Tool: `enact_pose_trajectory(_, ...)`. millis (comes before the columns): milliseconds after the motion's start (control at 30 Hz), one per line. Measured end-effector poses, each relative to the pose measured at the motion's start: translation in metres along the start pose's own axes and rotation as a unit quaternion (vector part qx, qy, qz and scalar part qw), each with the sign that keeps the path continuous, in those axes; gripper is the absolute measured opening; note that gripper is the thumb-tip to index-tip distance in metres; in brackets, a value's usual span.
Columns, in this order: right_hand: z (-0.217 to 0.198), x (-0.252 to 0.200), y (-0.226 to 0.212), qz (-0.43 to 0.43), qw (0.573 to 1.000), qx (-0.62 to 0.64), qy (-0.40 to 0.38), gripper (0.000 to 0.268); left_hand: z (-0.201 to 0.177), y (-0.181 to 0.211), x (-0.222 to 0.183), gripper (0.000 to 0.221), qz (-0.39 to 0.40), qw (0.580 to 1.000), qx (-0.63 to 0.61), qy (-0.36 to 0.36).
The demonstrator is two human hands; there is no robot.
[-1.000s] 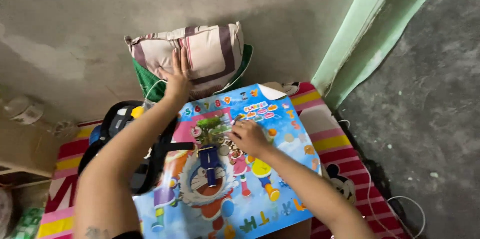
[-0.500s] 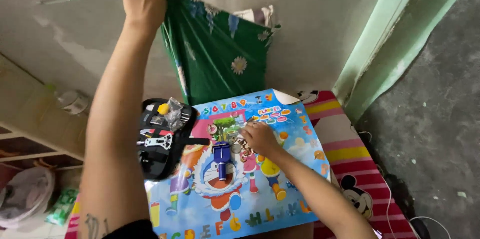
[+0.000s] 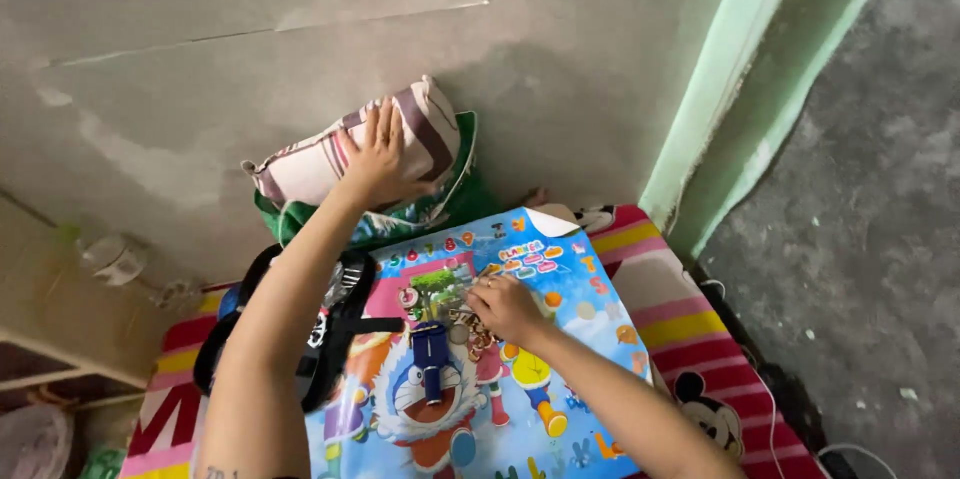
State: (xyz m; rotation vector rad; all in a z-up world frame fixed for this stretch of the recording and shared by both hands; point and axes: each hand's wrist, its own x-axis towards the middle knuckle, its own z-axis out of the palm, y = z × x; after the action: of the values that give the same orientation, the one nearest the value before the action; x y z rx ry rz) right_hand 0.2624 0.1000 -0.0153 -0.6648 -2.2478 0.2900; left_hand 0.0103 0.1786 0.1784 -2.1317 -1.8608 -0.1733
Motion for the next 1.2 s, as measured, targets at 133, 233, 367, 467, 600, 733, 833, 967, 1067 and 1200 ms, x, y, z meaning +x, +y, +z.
enact_pose_trajectory(133,-0.006,0.003,-0.005,0.019,1.000,0.002,0.006,0.034,0.021,-0.006,0.002,0.140,0.067,0.998,-0.006,-0.006)
enact_pose_trajectory(233,-0.001,0.001,-0.004,0.012,1.000,0.016,0.018,0.034,0.031,-0.001,-0.007,0.133,0.075,0.997,0.004,0.030)
enact_pose_trajectory(367,0.008,-0.006,0.005,0.002,1.000,0.004,0.021,0.030,-0.023,0.032,-0.078,0.079,0.164,0.971,-0.171,-0.039)
enact_pose_trajectory(467,0.005,-0.005,0.012,-0.012,1.000,0.010,0.006,0.033,-0.079,0.055,-0.138,0.075,0.278,0.896,-0.339,-0.076)
enact_pose_trajectory(600,0.020,-0.014,0.026,-0.031,0.997,-0.065,0.001,0.026,-0.059,0.071,-0.186,0.064,0.131,0.818,-0.559,-0.048)
enact_pose_trajectory(733,0.005,-0.005,0.005,-0.012,0.999,-0.025,0.030,0.032,0.046,0.067,-0.221,0.051,-0.029,0.828,-0.548,0.115)
enact_pose_trajectory(833,0.003,-0.002,0.007,-0.008,1.000,-0.018,0.016,0.024,0.078,0.065,-0.243,0.045,-0.074,0.835,-0.521,0.162)
enact_pose_trajectory(967,-0.001,-0.002,-0.001,0.000,1.000,-0.010,0.008,0.016,0.089,0.067,-0.256,0.034,-0.104,0.818,-0.543,0.156)
enact_pose_trajectory(1067,-0.005,0.005,-0.008,-0.003,1.000,-0.013,-0.003,0.015,0.094,0.066,-0.253,0.033,-0.144,0.768,-0.608,0.140)
enact_pose_trajectory(1200,-0.008,0.004,-0.011,-0.004,0.999,-0.024,-0.024,0.013,0.090,0.067,-0.257,0.044,-0.140,0.766,-0.618,0.109)
